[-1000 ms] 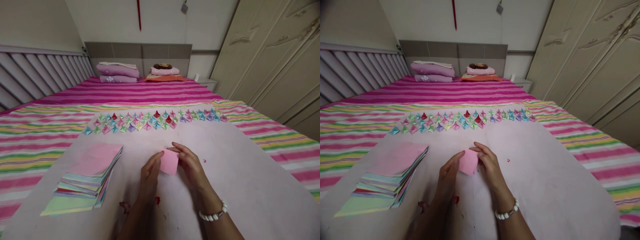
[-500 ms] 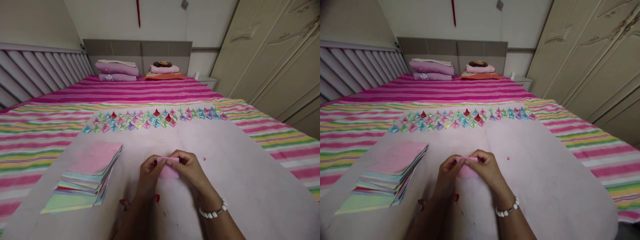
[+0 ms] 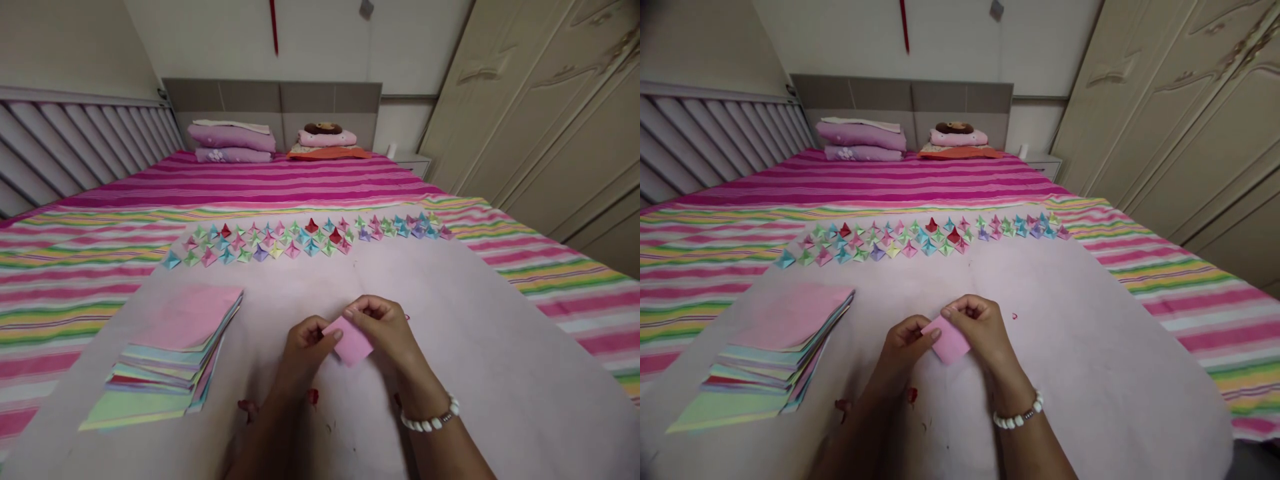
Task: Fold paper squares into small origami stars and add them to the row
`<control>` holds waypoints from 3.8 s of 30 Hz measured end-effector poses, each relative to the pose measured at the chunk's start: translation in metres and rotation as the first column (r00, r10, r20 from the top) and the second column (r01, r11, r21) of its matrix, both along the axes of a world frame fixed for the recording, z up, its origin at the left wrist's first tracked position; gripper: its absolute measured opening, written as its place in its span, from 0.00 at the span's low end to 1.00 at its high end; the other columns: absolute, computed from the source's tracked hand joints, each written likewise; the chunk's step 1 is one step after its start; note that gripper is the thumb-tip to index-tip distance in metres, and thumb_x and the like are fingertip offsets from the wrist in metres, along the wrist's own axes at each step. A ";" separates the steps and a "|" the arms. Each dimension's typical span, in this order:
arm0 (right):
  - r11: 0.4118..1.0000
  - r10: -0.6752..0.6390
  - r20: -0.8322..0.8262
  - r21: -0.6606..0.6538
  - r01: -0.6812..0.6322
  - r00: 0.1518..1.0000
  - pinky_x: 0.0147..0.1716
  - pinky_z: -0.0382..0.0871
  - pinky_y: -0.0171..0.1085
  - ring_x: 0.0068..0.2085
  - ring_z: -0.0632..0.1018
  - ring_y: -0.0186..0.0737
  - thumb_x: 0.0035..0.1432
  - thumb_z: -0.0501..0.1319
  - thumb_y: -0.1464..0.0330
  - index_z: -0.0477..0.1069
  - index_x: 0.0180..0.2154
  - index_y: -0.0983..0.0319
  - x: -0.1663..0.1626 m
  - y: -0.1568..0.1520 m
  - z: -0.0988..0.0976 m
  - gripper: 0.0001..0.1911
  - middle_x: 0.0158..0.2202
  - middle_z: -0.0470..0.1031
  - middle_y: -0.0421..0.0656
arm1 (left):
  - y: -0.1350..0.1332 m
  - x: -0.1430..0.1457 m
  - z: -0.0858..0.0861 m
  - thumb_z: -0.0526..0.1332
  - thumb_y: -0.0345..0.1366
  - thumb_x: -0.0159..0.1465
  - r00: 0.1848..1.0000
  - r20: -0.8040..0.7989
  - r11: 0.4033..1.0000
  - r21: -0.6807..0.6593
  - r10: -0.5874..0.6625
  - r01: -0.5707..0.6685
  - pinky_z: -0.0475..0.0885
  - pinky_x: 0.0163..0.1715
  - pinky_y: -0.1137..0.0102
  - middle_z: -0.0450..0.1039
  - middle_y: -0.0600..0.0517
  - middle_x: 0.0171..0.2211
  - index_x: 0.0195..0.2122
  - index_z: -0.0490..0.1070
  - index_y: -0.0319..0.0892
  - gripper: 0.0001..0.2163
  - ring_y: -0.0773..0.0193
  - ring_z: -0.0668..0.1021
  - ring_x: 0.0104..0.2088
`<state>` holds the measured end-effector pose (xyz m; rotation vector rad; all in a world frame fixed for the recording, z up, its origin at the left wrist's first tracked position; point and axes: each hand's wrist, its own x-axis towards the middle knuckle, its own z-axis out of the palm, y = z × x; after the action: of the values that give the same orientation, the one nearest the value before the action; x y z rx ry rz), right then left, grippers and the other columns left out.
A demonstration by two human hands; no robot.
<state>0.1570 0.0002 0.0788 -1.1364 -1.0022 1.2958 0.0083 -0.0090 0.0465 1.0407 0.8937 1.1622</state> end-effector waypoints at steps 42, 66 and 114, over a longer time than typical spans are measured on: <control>0.992 0.125 -0.032 0.029 -0.124 0.992 0.24 0.65 0.33 0.20 0.72 0.32 0.40 0.72 0.60 0.76 0.23 0.64 -0.002 0.002 -0.004 0.14 0.18 0.75 0.41 | 0.006 0.003 -0.004 0.72 0.36 0.46 0.915 0.141 0.912 0.114 0.377 -0.394 0.71 0.43 0.67 0.71 0.45 0.52 0.52 0.70 0.46 0.29 0.56 0.76 0.47; 0.992 0.119 0.044 0.025 -0.121 0.992 0.23 0.66 0.33 0.20 0.73 0.33 0.42 0.68 0.67 0.78 0.25 0.63 -0.008 0.004 -0.007 0.06 0.17 0.75 0.40 | 0.011 -0.005 -0.009 0.70 0.36 0.49 0.927 0.071 0.862 0.350 0.367 -0.368 0.67 0.51 0.61 0.67 0.43 0.55 0.27 0.74 0.42 0.07 0.53 0.71 0.53; 0.985 0.168 0.013 0.043 -0.169 0.986 0.23 0.60 0.32 0.20 0.68 0.32 0.47 0.66 0.65 0.74 0.23 0.64 -0.009 0.000 -0.002 0.08 0.16 0.71 0.38 | 0.003 -0.007 0.002 0.66 0.36 0.55 0.957 -0.155 0.919 0.353 0.244 -0.177 0.69 0.40 0.70 0.70 0.48 0.41 0.26 0.77 0.42 0.04 0.61 0.75 0.41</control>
<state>0.1477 0.0004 0.0763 -1.0426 -1.1486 1.3959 0.0013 -0.0062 0.0487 1.3809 1.0023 1.4476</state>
